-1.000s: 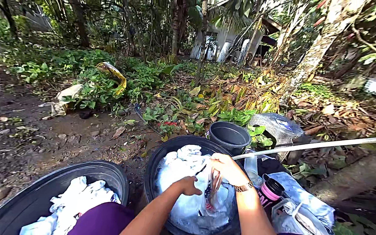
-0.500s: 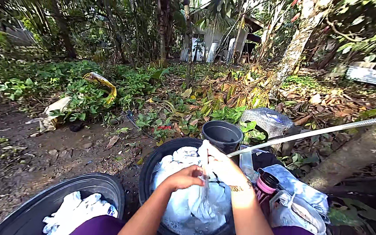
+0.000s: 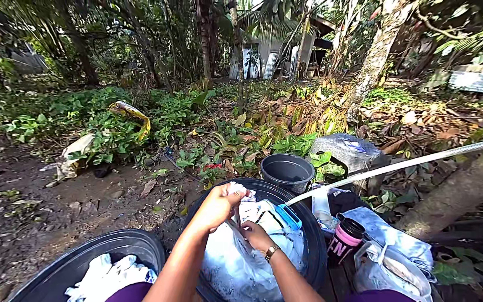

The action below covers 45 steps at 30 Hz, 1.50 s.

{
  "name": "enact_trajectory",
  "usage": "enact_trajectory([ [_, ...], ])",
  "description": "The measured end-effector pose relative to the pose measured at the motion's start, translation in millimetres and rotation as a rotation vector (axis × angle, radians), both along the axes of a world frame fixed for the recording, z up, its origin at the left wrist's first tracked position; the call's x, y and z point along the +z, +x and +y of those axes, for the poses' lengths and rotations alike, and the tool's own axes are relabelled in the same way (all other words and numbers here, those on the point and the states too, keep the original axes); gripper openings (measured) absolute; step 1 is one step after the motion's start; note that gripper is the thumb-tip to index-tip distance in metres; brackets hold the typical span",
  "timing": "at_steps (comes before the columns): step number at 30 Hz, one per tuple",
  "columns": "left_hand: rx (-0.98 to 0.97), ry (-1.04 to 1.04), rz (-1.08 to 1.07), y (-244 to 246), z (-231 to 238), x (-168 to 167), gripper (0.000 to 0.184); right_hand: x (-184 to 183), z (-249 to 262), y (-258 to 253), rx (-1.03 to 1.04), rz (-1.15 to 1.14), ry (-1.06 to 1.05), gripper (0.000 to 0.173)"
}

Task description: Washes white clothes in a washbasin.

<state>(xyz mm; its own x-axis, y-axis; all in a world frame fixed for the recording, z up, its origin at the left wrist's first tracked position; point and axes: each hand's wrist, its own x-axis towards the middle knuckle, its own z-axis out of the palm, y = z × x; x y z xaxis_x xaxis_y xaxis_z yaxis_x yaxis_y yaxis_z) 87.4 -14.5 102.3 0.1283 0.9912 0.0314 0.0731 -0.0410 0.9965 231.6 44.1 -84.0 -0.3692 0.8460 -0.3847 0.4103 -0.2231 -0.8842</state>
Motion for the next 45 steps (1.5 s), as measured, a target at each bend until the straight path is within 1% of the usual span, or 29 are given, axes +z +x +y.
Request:
enact_trajectory([
  [2, -0.005, 0.093, -0.052, -14, -8, 12, 0.028, 18, 4, 6, 0.032, 0.066, 0.113, 0.022],
  [5, 0.138, 0.099, 0.007, -43, -14, 22, 0.033, 52, 16, 35, -0.071, 0.149, 0.15, 0.02],
  [7, 0.269, -0.002, 0.097, -61, -12, 21, 0.033, 69, 19, 55, -0.194, 0.211, 0.16, 0.021],
  [9, 0.355, -0.093, 0.162, -75, -7, 15, 0.027, 78, 20, 65, -0.285, 0.225, 0.239, 0.019],
  [11, 0.387, -0.128, 0.122, -78, -3, 10, 0.023, 83, 19, 71, -0.337, 0.199, 0.353, 0.019],
  [13, 0.371, -0.159, -0.003, -74, 0, 7, 0.022, 86, 17, 71, -0.386, 0.2, 0.391, 0.019],
  [15, 0.364, -0.204, -0.173, -68, 4, 5, 0.027, 85, 15, 68, -0.452, 0.34, 0.313, 0.019],
  [17, 0.341, -0.25, -0.311, -65, 8, 4, 0.034, 83, 14, 66, -0.511, 0.569, 0.17, 0.02],
  [19, 0.253, -0.289, -0.395, -63, 9, 2, 0.035, 82, 15, 63, -0.513, 0.76, 0.035, 0.021],
  [20, 0.186, -0.293, -0.395, -59, 9, -1, 0.035, 82, 15, 61, -0.497, 0.808, -0.003, 0.021],
  [21, 0.122, -0.296, -0.361, -51, 8, -5, 0.039, 82, 13, 56, -0.478, 0.83, -0.031, 0.02],
  [22, 0.065, -0.301, -0.303, -39, 8, -9, 0.049, 84, 10, 49, -0.454, 0.827, -0.058, 0.018],
  [24, -0.01, -0.301, -0.139, -14, 8, -20, 0.062, 90, 0, 33, -0.391, 0.804, -0.124, 0.019],
  [25, -0.032, -0.27, -0.009, -3, 8, -27, 0.065, 90, -4, 24, -0.365, 0.79, -0.159, 0.023],
  [26, -0.044, -0.217, 0.167, 6, 9, -35, 0.066, 90, -7, 15, -0.343, 0.778, -0.196, 0.032],
  [27, -0.041, -0.154, 0.39, 12, 11, -42, 0.066, 91, -10, 8, -0.327, 0.767, -0.231, 0.042],
  [28, -0.023, -0.12, 0.601, 15, 14, -49, 0.066, 91, -13, 2, -0.317, 0.764, -0.256, 0.045],
  [29, -0.001, -0.117, 0.77, 19, 16, -56, 0.067, 89, -16, -1, -0.292, 0.764, -0.25, 0.042],
  [30, 0.015, -0.136, 0.903, 22, 18, -62, 0.067, 86, -19, -1, -0.254, 0.761, -0.215, 0.034],
  [31, 0.014, -0.167, 0.997, 23, 20, -66, 0.068, 83, -22, -1, -0.225, 0.741, -0.171, 0.026],
  [33, -0.046, -0.222, 1.076, 20, 22, -66, 0.078, 78, -22, -1, -0.211, 0.671, -0.124, 0.02],
  [34, -0.09, -0.215, 1.06, 16, 24, -66, 0.082, 77, -21, 0, -0.215, 0.632, -0.119, 0.017],
  [35, -0.137, -0.191, 0.991, 11, 26, -66, 0.084, 78, -19, 2, -0.209, 0.589, -0.108, 0.014],
  [36, -0.179, -0.165, 0.884, 4, 28, -68, 0.083, 81, -18, 6, -0.191, 0.552, -0.088, 0.017],
  [37, -0.203, -0.142, 0.768, -3, 29, -69, 0.077, 86, -17, 11, -0.173, 0.522, -0.052, 0.021],
  [39, -0.181, -0.151, 0.603, -18, 31, -70, 0.054, 95, -11, 27, -0.204, 0.5, 0.062, 0.025],
  [42, -0.005, -0.294, 0.432, -48, 33, -67, 0.029, 101, 6, 68, -0.461, 0.532, 0.201, 0.024],
  [43, 0.094, -0.327, 0.368, -58, 33, -68, 0.025, 104, 11, 81, -0.559, 0.509, 0.217, 0.021],
  [45, 0.25, -0.324, 0.307, -72, 36, -72, 0.02, 105, 16, 105, -0.655, 0.431, 0.244, 0.019],
])
